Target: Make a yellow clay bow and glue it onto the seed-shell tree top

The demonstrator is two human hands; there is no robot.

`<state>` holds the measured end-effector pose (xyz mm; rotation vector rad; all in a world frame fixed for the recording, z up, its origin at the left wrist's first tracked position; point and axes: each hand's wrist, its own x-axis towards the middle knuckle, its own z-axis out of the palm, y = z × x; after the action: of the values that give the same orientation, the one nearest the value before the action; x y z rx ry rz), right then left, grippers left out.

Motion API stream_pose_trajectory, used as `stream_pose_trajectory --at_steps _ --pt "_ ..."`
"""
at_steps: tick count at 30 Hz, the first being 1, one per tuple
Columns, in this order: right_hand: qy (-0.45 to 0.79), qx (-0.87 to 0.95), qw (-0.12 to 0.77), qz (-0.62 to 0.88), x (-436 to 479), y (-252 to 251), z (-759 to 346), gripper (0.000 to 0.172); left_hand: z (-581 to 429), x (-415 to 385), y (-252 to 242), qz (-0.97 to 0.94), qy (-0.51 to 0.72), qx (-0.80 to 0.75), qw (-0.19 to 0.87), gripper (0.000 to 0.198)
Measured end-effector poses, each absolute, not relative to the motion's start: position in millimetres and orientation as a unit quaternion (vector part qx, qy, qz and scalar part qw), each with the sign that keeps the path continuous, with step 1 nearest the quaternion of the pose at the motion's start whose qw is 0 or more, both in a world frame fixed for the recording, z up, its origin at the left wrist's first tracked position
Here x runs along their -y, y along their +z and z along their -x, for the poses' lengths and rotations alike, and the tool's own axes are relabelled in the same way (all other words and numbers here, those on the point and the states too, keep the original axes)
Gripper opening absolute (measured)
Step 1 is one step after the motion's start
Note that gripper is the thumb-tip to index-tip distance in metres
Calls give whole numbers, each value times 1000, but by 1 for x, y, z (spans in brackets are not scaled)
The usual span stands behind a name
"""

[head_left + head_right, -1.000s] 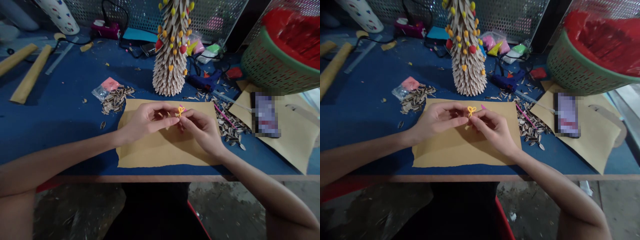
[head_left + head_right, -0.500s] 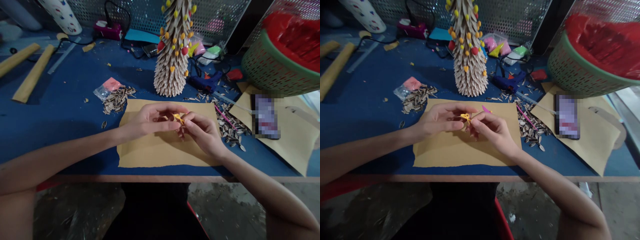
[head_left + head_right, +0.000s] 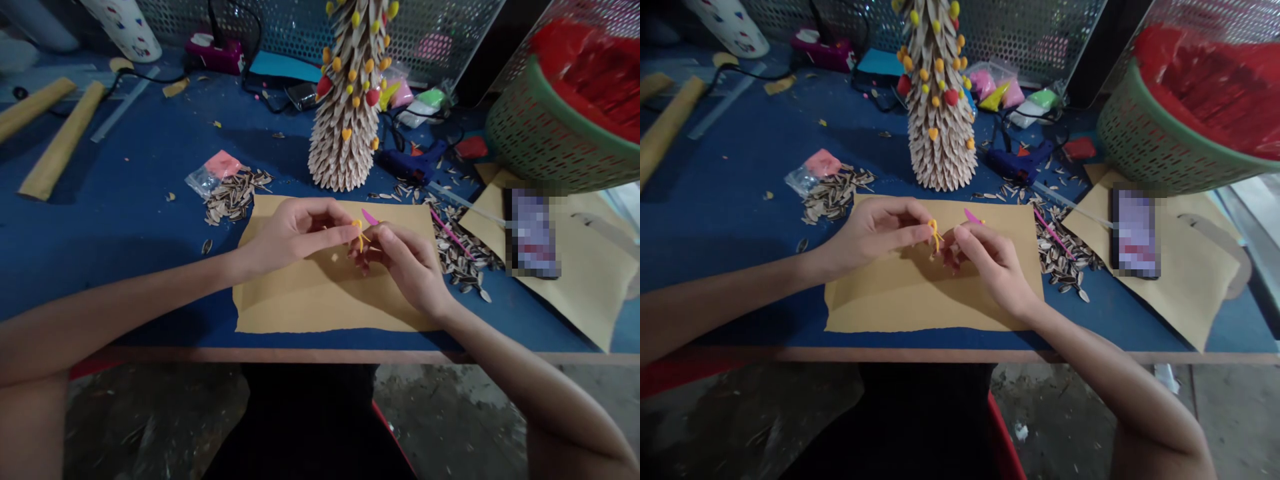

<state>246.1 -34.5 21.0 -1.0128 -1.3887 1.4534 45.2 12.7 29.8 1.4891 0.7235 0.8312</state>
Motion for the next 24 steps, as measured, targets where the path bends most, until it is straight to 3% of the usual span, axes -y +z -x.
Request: stream_pose_trajectory --at_steps 5,11,17,24 --pt "505 602 424 450 35 27 -245 30 -46 -15 34 -671 340 -330 570 14" --pt "502 584 426 474 35 26 -240 22 -46 -14 38 -700 311 -352 538 14" --pt "500 567 444 480 32 24 -240 23 -44 -13 36 -698 317 -343 543 32" --pt "492 559 466 478 31 24 -241 26 -50 -8 27 -659 363 -347 560 23"
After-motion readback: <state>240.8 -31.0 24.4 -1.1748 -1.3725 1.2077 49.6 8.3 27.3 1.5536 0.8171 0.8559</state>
